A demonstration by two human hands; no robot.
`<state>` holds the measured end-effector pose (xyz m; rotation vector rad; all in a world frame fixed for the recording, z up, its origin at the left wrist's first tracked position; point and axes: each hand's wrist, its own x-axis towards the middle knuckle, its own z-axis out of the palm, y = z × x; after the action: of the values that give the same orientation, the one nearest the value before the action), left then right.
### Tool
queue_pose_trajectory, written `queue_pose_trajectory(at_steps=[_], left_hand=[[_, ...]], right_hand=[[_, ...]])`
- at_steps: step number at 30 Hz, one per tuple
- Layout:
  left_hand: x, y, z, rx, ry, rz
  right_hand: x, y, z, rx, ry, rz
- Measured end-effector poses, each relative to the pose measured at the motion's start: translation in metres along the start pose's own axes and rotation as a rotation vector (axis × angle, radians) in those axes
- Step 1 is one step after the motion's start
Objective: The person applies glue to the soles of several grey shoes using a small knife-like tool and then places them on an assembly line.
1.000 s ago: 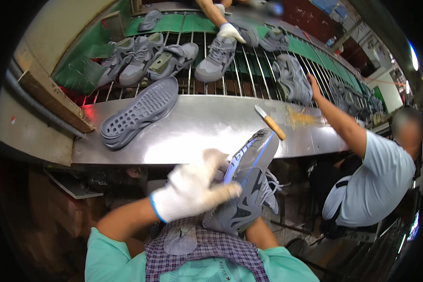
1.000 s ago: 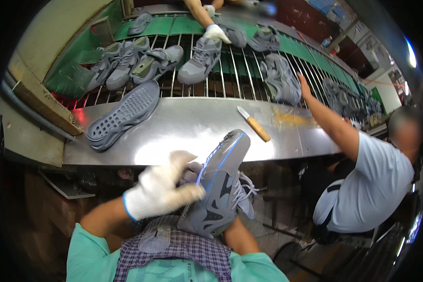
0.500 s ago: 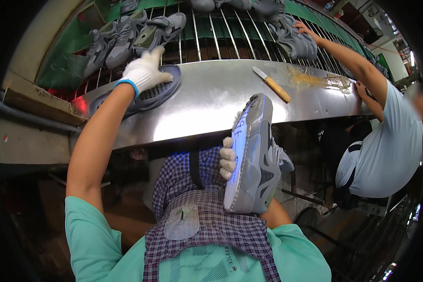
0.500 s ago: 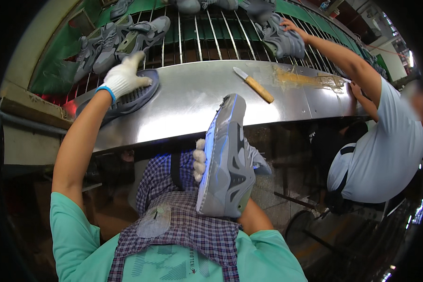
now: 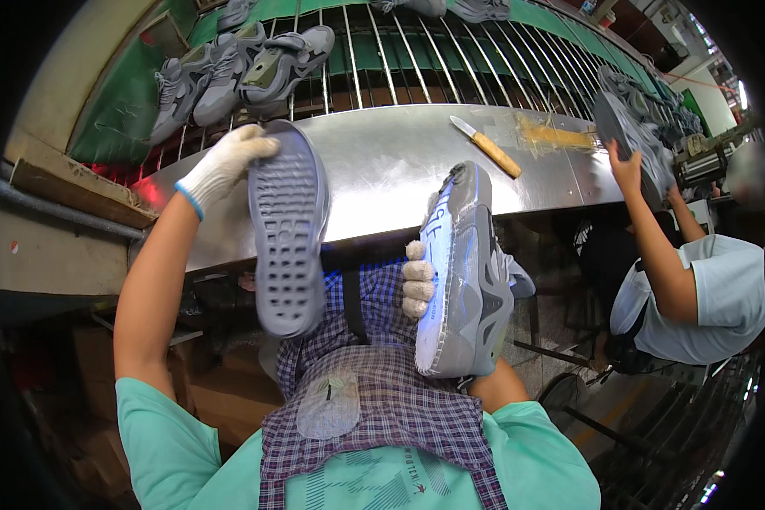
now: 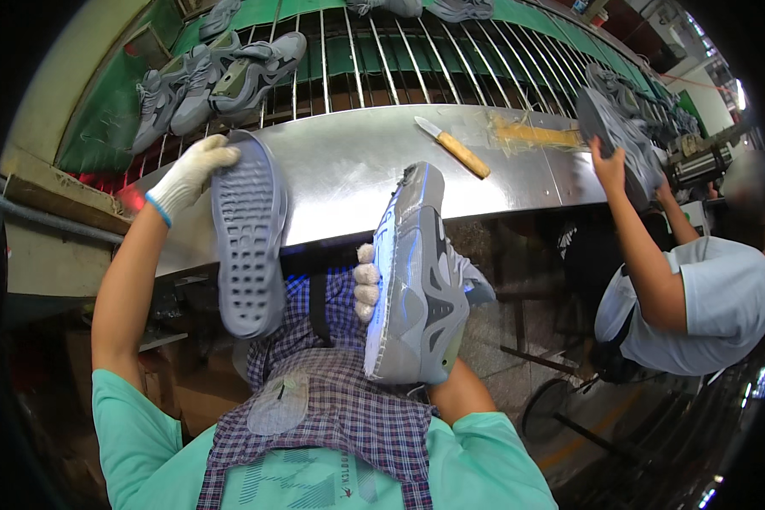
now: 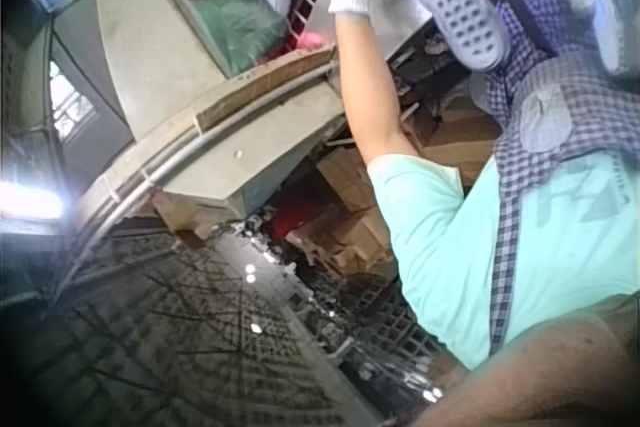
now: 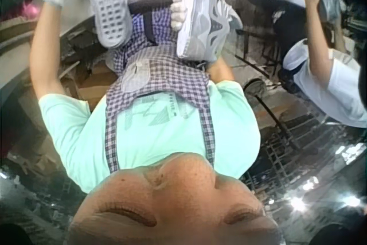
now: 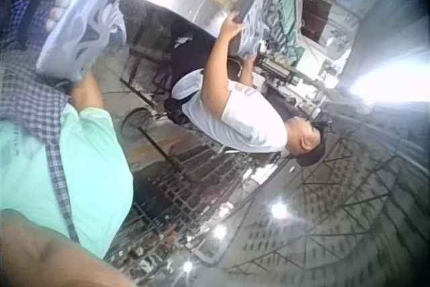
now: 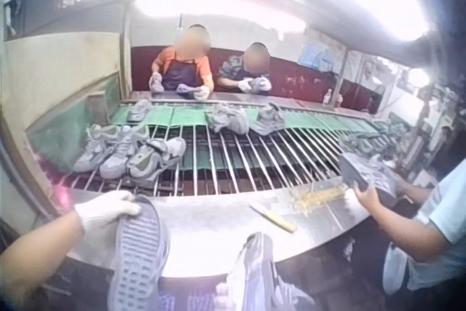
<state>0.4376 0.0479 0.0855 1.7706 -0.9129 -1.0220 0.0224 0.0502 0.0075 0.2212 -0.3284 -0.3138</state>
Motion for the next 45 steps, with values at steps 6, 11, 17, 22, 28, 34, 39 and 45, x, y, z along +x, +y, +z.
queue_pose_trajectory(at_steps=[6, 11, 17, 22, 28, 34, 39, 45], left_hand=[[-0.03, 0.0, 0.004, -0.643, -0.268, 0.086], [-0.067, 0.036, 0.05, -0.57, -0.192, 0.186], [-0.1, 0.065, 0.109, -0.267, -0.223, 0.363], [-0.119, 0.032, 0.16, -0.017, -0.243, 0.468], [-0.115, 0.02, 0.161, -0.224, -0.377, 0.64], [-0.133, 0.036, 0.145, -0.268, -0.358, 0.45], [-0.136, 0.047, 0.142, -0.093, -0.416, 0.479], [-0.135, 0.043, 0.142, -0.123, -0.422, 0.455]], right_hand=[[-0.005, -0.006, -0.001, -0.018, 0.033, -0.003], [-0.004, -0.003, 0.02, -0.108, 0.105, -0.063], [-0.011, -0.014, 0.032, -0.388, 0.205, -0.133], [-0.074, -0.021, 0.023, -0.853, 0.804, -0.389], [-0.081, -0.033, -0.076, -1.669, 0.838, -0.279], [-0.083, 0.002, -0.05, -1.054, 0.747, -0.221], [-0.067, 0.02, 0.003, -1.131, 0.856, -0.182], [-0.045, 0.025, 0.023, -1.214, 0.76, -0.208]])
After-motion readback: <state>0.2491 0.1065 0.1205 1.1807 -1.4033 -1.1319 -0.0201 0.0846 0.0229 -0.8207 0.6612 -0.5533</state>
